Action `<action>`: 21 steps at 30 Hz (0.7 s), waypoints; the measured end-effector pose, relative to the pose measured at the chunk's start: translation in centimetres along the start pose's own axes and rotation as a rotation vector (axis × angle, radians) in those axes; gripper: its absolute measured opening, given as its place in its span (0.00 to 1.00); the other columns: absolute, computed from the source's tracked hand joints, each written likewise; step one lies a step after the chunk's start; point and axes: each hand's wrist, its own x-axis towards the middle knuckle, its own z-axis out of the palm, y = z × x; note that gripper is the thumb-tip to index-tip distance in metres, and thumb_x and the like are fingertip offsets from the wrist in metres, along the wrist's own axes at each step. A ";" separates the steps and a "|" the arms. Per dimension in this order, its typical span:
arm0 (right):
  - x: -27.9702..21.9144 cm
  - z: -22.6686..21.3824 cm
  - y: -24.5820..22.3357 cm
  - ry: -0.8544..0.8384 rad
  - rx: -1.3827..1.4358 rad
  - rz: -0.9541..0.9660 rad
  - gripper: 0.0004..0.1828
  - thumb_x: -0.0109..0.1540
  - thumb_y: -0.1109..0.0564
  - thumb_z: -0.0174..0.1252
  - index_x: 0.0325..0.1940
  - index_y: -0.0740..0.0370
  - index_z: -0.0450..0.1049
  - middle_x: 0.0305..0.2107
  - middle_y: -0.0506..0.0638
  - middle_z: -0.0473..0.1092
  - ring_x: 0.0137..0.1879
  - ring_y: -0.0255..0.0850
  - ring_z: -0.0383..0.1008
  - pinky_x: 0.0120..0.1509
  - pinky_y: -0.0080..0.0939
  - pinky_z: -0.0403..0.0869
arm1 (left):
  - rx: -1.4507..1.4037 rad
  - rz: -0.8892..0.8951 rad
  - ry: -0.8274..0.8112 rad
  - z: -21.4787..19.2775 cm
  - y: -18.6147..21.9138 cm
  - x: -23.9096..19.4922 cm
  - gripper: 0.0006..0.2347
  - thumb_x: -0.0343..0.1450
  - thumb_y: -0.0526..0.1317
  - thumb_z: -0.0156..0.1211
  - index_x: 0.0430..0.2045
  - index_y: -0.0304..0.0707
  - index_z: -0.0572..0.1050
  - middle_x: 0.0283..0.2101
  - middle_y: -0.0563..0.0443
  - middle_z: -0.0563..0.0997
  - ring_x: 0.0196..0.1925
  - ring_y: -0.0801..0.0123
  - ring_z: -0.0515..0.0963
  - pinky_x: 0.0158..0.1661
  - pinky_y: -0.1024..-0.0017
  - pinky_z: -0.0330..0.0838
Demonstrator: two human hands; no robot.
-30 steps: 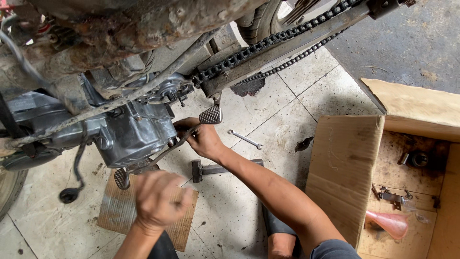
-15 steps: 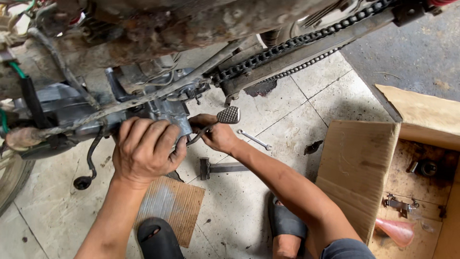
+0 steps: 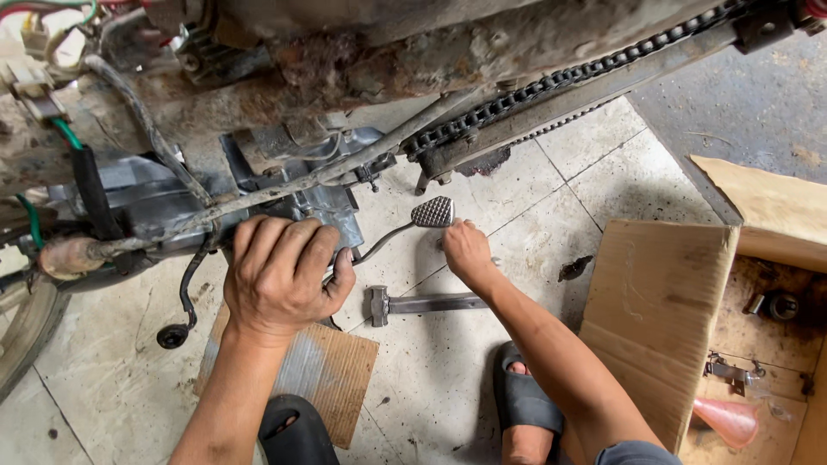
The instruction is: The person sits on the floor and uses a wrench to loosen and tighten bolts on the motorcycle's engine casing. They also use a hammer to tap a part of the engine assembly. The person works on the lower section of the motorcycle, near the chain and foot pegs.
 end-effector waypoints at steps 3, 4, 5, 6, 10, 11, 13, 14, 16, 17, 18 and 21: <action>-0.6 -0.8 -1.3 0.065 0.030 -0.186 0.07 0.59 0.63 0.54 0.37 0.60 0.77 0.27 0.54 0.76 0.43 0.54 0.80 0.49 0.54 0.77 | -0.005 -0.002 -0.011 -0.2 0.1 0.0 0.10 0.75 0.45 0.52 0.33 0.39 0.76 0.32 0.47 0.75 0.28 0.59 0.76 0.37 0.59 0.73; -1.0 -1.1 -1.4 0.063 0.028 -0.187 0.07 0.59 0.63 0.54 0.37 0.60 0.77 0.27 0.54 0.76 0.43 0.54 0.80 0.49 0.54 0.77 | -0.006 -0.005 -0.011 -0.2 0.2 0.0 0.10 0.75 0.45 0.52 0.33 0.39 0.76 0.32 0.47 0.75 0.28 0.59 0.76 0.37 0.59 0.73; -1.2 -1.4 -1.7 0.078 -0.021 -0.173 0.07 0.60 0.63 0.54 0.39 0.60 0.76 0.29 0.56 0.75 0.45 0.53 0.79 0.50 0.53 0.78 | 0.000 -0.002 -0.013 -0.2 0.2 0.1 0.10 0.74 0.45 0.52 0.33 0.39 0.76 0.31 0.48 0.75 0.28 0.60 0.76 0.37 0.59 0.73; -1.4 -1.7 -2.1 0.093 -0.071 -0.160 0.08 0.60 0.63 0.55 0.41 0.60 0.76 0.31 0.57 0.75 0.47 0.53 0.78 0.50 0.52 0.78 | 0.007 0.002 -0.014 -0.2 0.1 0.2 0.10 0.74 0.46 0.52 0.32 0.40 0.76 0.31 0.48 0.75 0.28 0.60 0.76 0.37 0.60 0.73; -1.7 -1.0 -2.1 0.091 -0.083 -0.170 0.08 0.61 0.62 0.54 0.42 0.60 0.76 0.35 0.57 0.75 0.49 0.52 0.77 0.51 0.51 0.77 | 0.016 0.006 -0.004 -0.2 0.1 0.2 0.11 0.75 0.46 0.51 0.32 0.39 0.76 0.31 0.47 0.75 0.28 0.60 0.75 0.37 0.60 0.73; -1.5 -0.6 -2.3 0.093 -0.098 -0.215 0.08 0.62 0.63 0.54 0.43 0.60 0.75 0.36 0.57 0.75 0.49 0.52 0.77 0.53 0.51 0.76 | 0.014 0.006 -0.002 -0.2 0.1 0.2 0.11 0.75 0.46 0.51 0.32 0.39 0.76 0.31 0.48 0.75 0.27 0.60 0.75 0.37 0.60 0.73; -1.7 -2.2 -3.2 0.095 -0.116 -0.264 0.08 0.62 0.63 0.54 0.44 0.60 0.74 0.37 0.57 0.76 0.50 0.52 0.78 0.55 0.51 0.76 | 0.016 0.004 0.000 -0.3 0.2 0.2 0.11 0.75 0.46 0.51 0.32 0.39 0.76 0.31 0.48 0.75 0.27 0.60 0.75 0.37 0.60 0.73; -2.0 -4.1 -4.0 0.058 0.237 -0.305 0.09 0.63 0.62 0.55 0.47 0.64 0.71 0.39 0.63 0.74 0.50 0.60 0.76 0.54 0.59 0.75 | 0.012 0.002 0.000 -0.4 0.2 0.2 0.11 0.75 0.46 0.51 0.32 0.39 0.76 0.31 0.48 0.75 0.27 0.60 0.75 0.36 0.60 0.73; -2.4 -7.8 -5.5 0.020 0.585 -0.347 0.13 0.63 0.61 0.56 0.50 0.68 0.68 0.41 0.69 0.73 0.51 0.69 0.75 0.53 0.67 0.75 | 0.015 -0.004 0.005 -0.4 0.2 0.2 0.11 0.75 0.46 0.51 0.32 0.38 0.75 0.31 0.47 0.75 0.28 0.60 0.75 0.36 0.60 0.73; -2.6 -9.5 -6.4 -0.043 0.894 -0.362 0.14 0.66 0.59 0.56 0.54 0.69 0.68 0.32 0.61 0.72 0.42 0.56 0.75 0.49 0.55 0.76 | 0.010 -0.005 0.013 -0.4 0.2 0.1 0.11 0.75 0.46 0.51 0.31 0.39 0.75 0.31 0.48 0.75 0.27 0.60 0.75 0.36 0.61 0.73; -2.8 -11.1 -7.3 -0.111 1.205 -0.372 0.16 0.69 0.58 0.55 0.58 0.70 0.68 0.23 0.54 0.71 0.32 0.43 0.74 0.46 0.44 0.76 | 0.005 -0.007 0.021 -0.4 0.2 0.1 0.11 0.74 0.45 0.51 0.31 0.39 0.76 0.31 0.48 0.75 0.27 0.60 0.75 0.36 0.61 0.73; -1.5 -14.6 -9.7 -0.144 1.320 -0.479 0.12 0.72 0.51 0.50 0.41 0.59 0.74 0.19 0.42 0.66 0.29 0.28 0.65 0.38 0.29 0.69 | 0.007 -0.009 0.015 -0.5 0.0 0.3 0.10 0.74 0.45 0.51 0.31 0.40 0.75 0.31 0.48 0.74 0.27 0.61 0.75 0.36 0.62 0.72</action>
